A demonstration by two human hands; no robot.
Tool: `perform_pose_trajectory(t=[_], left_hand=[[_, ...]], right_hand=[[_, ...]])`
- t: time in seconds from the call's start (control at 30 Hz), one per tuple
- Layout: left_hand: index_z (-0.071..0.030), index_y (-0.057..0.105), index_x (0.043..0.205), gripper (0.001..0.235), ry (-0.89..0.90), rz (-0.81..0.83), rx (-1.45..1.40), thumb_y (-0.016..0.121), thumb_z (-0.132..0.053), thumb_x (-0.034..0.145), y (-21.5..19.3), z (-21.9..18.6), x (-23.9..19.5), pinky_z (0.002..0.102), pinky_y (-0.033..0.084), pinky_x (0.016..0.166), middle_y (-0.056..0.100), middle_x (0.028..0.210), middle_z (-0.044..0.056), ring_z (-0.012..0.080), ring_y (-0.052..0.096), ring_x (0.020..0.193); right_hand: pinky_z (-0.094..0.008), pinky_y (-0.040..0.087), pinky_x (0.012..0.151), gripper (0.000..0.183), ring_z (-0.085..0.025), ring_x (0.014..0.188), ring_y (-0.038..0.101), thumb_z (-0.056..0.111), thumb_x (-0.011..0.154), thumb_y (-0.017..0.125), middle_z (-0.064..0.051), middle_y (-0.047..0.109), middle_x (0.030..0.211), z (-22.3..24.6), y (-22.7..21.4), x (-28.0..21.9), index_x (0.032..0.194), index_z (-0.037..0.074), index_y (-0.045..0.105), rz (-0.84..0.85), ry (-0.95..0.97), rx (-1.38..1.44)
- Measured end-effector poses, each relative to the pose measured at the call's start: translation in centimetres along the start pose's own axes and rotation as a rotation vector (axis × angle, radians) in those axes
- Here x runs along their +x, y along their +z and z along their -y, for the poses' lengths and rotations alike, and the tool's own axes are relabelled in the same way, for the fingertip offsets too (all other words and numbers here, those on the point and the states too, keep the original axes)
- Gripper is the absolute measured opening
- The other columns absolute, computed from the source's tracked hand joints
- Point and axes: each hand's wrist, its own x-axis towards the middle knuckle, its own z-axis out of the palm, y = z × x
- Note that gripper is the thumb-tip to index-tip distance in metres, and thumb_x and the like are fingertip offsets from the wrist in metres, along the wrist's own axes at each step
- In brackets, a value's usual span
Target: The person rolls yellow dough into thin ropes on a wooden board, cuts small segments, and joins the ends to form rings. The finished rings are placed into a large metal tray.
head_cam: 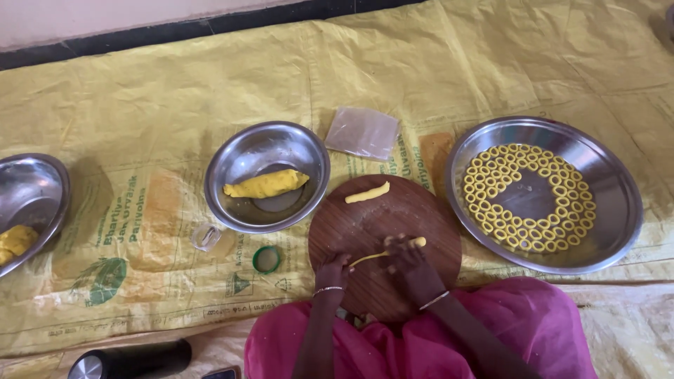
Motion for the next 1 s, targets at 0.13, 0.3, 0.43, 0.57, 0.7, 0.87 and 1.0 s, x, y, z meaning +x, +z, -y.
perform_pose_trajectory(t=[0.13,0.3,0.43,0.57,0.7,0.87,1.0], left_hand=[[-0.006,0.072,0.114,0.03,-0.067,-0.048,-0.135,0.077,-0.012,0.085,-0.3,0.0,0.0,0.044,0.056,0.086,0.07,0.113,0.016,0.0331,0.07,0.1],[-0.005,0.071,0.115,0.026,-0.105,-0.098,-0.29,0.073,-0.01,0.09,-0.3,0.2,0.1,0.04,0.061,0.081,0.071,0.111,0.017,0.0297,0.075,0.095],[-0.005,0.071,0.116,0.027,-0.153,-0.089,-0.242,0.075,-0.011,0.09,-0.8,-0.3,0.1,0.04,0.059,0.081,0.07,0.114,0.016,0.0303,0.073,0.095],[-0.005,0.07,0.119,0.028,-0.177,-0.087,-0.287,0.073,-0.01,0.091,-1.1,-0.8,0.3,0.038,0.06,0.082,0.072,0.113,0.015,0.0279,0.074,0.095],[-0.004,0.07,0.117,0.027,-0.114,-0.122,-0.326,0.073,-0.009,0.09,-0.8,-0.8,0.5,0.036,0.061,0.083,0.072,0.115,0.014,0.0261,0.075,0.097],[-0.004,0.07,0.118,0.027,-0.157,-0.121,-0.401,0.072,-0.009,0.091,-0.7,-0.3,0.4,0.035,0.061,0.084,0.074,0.114,0.013,0.0236,0.077,0.098],[-0.005,0.071,0.118,0.028,-0.189,-0.098,-0.315,0.073,-0.01,0.09,-0.5,0.2,0.4,0.035,0.061,0.085,0.07,0.117,0.014,0.0247,0.075,0.098]], right_hand=[[-0.054,0.02,0.12,0.065,-0.032,0.151,0.024,0.04,0.096,0.052,-0.011,0.035,0.161,2.4,0.8,1.4,0.151,0.007,0.039,0.097,-0.039,-0.233],[-0.052,0.017,0.124,0.066,-0.03,0.154,0.023,0.042,0.101,0.048,-0.01,0.034,0.162,1.6,1.3,4.3,0.154,0.005,0.038,0.103,0.001,-0.245],[-0.051,0.019,0.124,0.065,-0.029,0.154,0.023,0.045,0.101,0.047,-0.008,0.033,0.163,2.0,1.1,1.8,0.154,0.008,0.039,0.138,0.034,-0.252],[-0.053,0.021,0.122,0.067,-0.026,0.152,0.025,0.048,0.098,0.046,-0.006,0.033,0.163,2.7,0.6,-1.1,0.154,0.011,0.04,0.068,0.025,-0.286],[-0.056,0.021,0.121,0.067,-0.028,0.152,0.024,0.05,0.1,0.044,-0.006,0.031,0.164,1.5,1.6,1.9,0.152,0.01,0.038,0.106,0.037,-0.364],[-0.057,0.02,0.124,0.071,-0.027,0.153,0.023,0.052,0.1,0.044,-0.005,0.031,0.163,0.7,2.4,5.1,0.156,0.01,0.035,0.129,0.089,-0.379],[-0.056,0.02,0.12,0.071,-0.03,0.153,0.023,0.051,0.098,0.045,-0.007,0.031,0.163,2.3,0.9,0.8,0.155,0.01,0.034,0.129,0.087,-0.334]])
